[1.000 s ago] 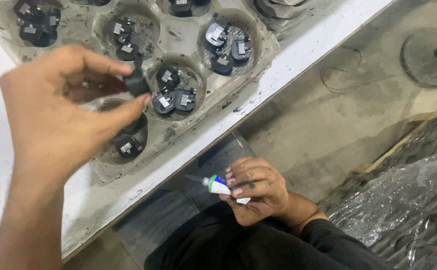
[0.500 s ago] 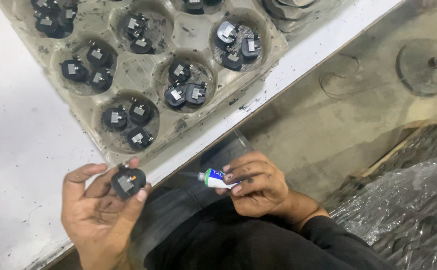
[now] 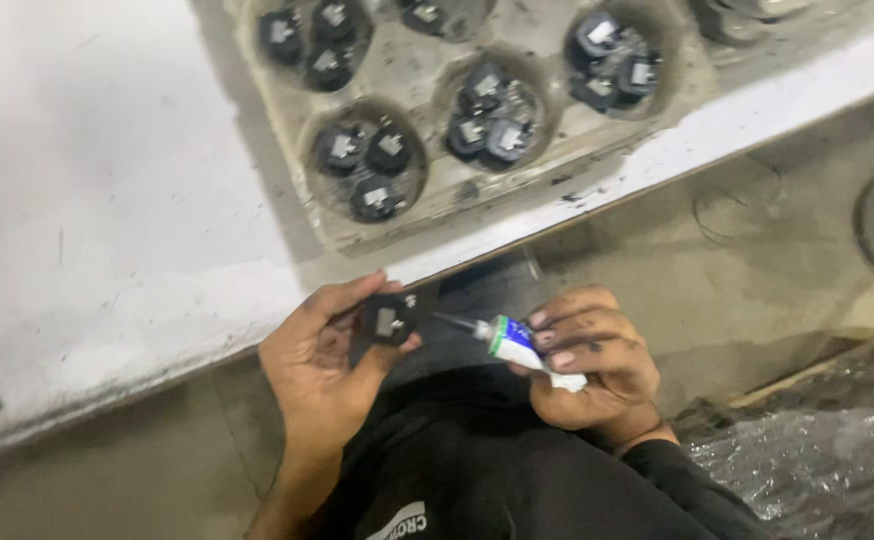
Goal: The person picks black plastic components one at a time from molded trays on a workbench and squeezes adhesive from a small tube onto each part, rotating the part to reach different spots. They occasionally wipe the tube or their hands with a rag and place treated parts back into the trays.
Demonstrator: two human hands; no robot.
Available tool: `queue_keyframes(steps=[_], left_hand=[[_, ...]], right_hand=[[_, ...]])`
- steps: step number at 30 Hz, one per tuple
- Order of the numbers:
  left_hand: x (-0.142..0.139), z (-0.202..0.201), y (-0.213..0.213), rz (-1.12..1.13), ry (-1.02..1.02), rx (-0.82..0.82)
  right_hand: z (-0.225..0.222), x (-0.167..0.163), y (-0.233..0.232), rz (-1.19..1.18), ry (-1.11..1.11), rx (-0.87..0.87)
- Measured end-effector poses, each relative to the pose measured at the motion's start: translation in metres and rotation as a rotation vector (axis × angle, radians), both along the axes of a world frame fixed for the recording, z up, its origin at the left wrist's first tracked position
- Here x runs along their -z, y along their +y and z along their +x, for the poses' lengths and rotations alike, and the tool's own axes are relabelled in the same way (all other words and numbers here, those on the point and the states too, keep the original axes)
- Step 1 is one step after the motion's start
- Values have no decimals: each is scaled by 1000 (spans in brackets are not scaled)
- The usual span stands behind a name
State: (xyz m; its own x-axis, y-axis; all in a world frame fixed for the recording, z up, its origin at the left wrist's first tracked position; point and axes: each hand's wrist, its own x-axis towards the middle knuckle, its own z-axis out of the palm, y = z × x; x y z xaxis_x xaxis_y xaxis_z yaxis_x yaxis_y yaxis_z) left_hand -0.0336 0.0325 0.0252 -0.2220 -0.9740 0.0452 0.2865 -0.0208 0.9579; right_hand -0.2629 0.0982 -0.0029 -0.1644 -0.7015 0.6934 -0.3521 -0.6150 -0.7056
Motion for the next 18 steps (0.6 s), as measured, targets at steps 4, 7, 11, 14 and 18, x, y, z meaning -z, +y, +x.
queue_keyframes(steps=[4,7,11,14,18], left_hand=[[5,-6,0,-92,11,7],[5,-7,0,-126,19,22],[5,-10,0,-116,34,27],[8,-11,-1,-108,52,42],[13,-10,-2,-117,70,60]], right_hand=[[5,2,6,54,115,123],[6,6,8,46,143,129],[1,11,6,3,164,63],[-3,14,2,-26,181,54],[-15,16,-9,-112,245,-19]])
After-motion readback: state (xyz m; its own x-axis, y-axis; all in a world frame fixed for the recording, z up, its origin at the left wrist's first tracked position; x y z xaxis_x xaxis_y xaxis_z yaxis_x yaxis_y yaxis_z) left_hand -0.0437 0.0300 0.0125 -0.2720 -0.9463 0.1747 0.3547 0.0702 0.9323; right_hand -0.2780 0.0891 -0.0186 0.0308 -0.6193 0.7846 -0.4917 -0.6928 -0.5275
